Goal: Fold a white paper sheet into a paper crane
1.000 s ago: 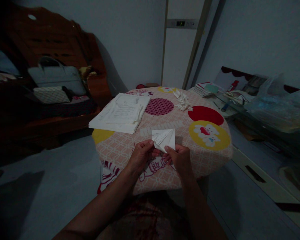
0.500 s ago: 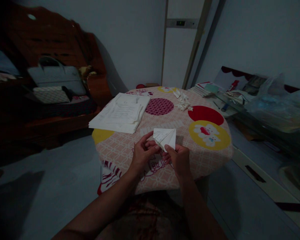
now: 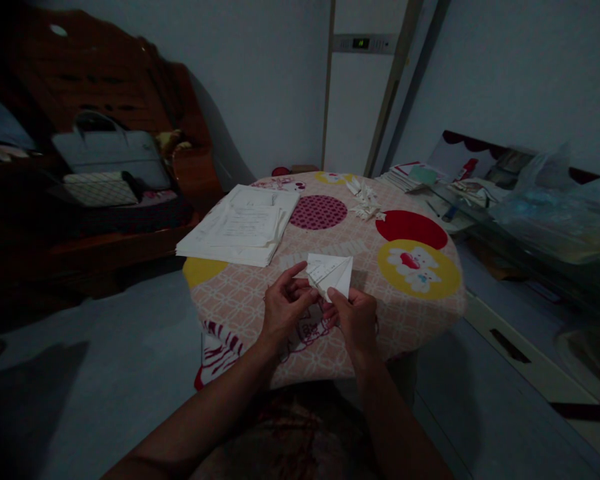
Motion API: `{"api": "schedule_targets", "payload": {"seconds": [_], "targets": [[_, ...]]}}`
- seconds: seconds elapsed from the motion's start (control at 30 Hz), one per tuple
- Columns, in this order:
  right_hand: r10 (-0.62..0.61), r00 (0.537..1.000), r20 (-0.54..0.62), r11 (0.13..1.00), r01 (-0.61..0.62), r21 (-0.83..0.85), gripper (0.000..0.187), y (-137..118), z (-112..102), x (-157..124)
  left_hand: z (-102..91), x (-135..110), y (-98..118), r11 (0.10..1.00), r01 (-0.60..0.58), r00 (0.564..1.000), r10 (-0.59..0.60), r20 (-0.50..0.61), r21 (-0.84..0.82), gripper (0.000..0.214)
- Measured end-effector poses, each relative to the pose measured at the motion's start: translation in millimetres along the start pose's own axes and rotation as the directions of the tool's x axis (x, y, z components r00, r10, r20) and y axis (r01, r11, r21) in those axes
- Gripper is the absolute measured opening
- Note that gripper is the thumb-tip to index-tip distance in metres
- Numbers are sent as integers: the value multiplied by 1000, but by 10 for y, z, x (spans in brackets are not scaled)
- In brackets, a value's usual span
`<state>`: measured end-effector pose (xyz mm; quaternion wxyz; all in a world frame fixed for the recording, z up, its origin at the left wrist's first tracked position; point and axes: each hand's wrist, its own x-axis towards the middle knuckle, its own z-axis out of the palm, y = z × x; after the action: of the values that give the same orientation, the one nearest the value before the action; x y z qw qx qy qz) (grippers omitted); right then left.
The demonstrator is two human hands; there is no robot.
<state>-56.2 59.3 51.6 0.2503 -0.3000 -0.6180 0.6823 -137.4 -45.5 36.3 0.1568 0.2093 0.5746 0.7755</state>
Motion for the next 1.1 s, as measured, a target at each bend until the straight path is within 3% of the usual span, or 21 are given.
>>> {"api": "schedule_targets", "payload": {"seconds": [0.4, 0.87, 1.1], "targets": [[119, 989, 84, 966, -134, 221, 22, 17, 26, 23, 70, -52, 85, 997, -73, 997, 71, -38, -37, 36], [197, 957, 211, 897, -263, 356, 18, -18, -10, 14, 57, -79, 26, 987, -149, 989, 150, 8, -65, 34], [193, 950, 245, 889, -275, 367, 19, 8, 11, 0, 54, -99, 48, 985, -166, 986, 167, -9, 47, 32]]}}
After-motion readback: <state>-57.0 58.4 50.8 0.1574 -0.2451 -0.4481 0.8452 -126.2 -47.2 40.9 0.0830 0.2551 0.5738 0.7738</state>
